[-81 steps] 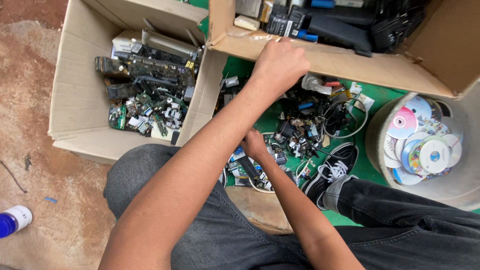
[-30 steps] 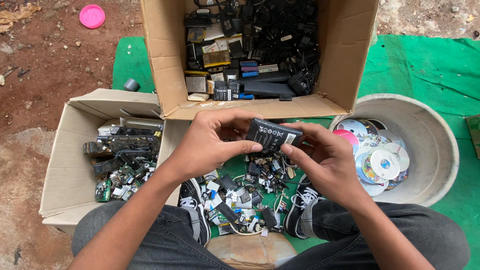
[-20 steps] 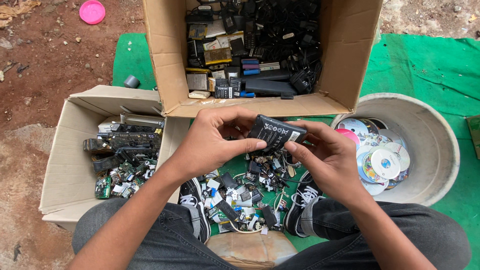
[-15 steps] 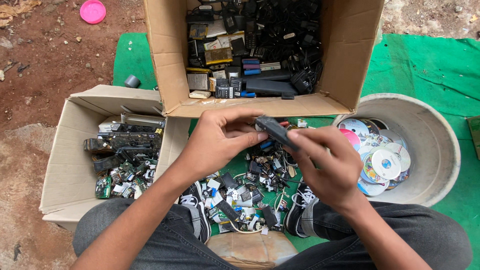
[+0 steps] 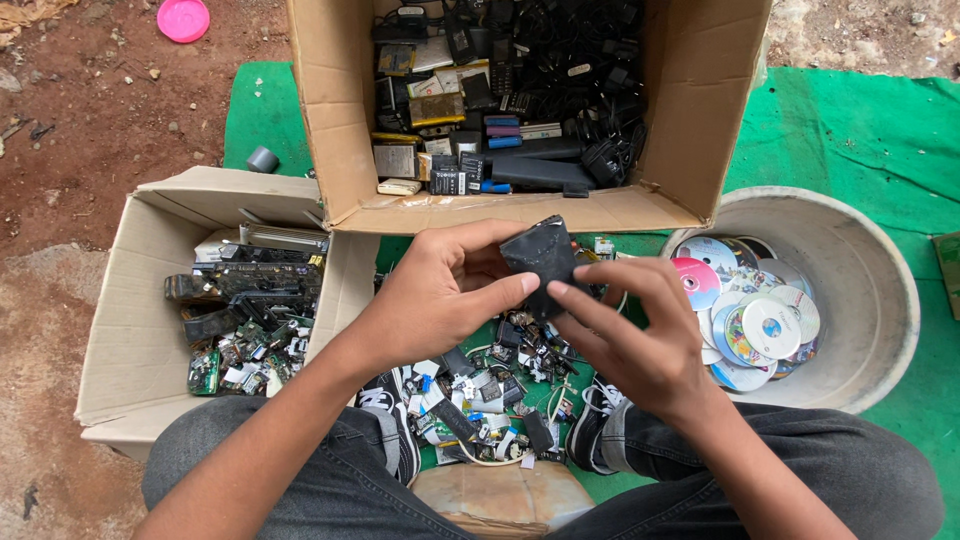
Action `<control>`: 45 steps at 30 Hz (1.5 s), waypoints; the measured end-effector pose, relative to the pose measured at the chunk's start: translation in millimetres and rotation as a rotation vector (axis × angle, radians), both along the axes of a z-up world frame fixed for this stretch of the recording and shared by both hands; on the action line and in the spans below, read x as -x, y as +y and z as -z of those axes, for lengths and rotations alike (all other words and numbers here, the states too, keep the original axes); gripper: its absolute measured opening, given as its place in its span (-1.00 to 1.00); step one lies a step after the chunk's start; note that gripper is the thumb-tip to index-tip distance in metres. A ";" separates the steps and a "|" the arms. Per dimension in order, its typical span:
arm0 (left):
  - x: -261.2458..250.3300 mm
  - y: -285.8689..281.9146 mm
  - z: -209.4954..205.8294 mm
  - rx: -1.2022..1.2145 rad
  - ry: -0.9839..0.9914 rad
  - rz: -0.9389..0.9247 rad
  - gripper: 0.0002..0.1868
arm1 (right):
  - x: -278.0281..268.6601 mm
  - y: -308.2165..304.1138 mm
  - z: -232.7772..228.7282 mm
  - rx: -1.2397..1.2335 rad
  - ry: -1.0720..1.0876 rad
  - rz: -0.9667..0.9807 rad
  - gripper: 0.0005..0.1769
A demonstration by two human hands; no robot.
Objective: The person sorts through electronic waste by picking up and examining items such as batteries, circuit boards, and power adapters from cardboard boxes and placing them into other containers.
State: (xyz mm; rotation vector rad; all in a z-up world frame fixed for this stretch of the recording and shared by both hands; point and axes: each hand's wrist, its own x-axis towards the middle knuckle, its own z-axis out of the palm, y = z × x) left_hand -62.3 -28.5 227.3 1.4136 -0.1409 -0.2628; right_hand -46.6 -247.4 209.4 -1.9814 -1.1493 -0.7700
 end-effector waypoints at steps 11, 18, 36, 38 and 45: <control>2.9 6.0 2.2 -0.132 -0.034 0.048 -0.56 | 5.8 -4.8 16.7 -0.346 0.961 -0.061 -0.75; 3.2 4.9 -2.7 -0.187 -0.088 0.067 -0.61 | 5.7 -8.6 34.5 -0.359 1.042 -0.069 -0.85; -2.5 8.8 3.9 -0.333 -0.170 0.086 -0.67 | 1.4 2.2 25.3 -0.266 1.037 -0.029 -0.78; -3.9 6.7 6.1 -0.352 -0.181 0.067 -0.68 | -5.0 3.8 22.4 -0.232 1.046 -0.035 -0.76; -35.4 23.5 78.4 -0.985 -0.212 0.119 -0.52 | -76.3 11.1 11.3 0.120 0.995 0.105 -0.62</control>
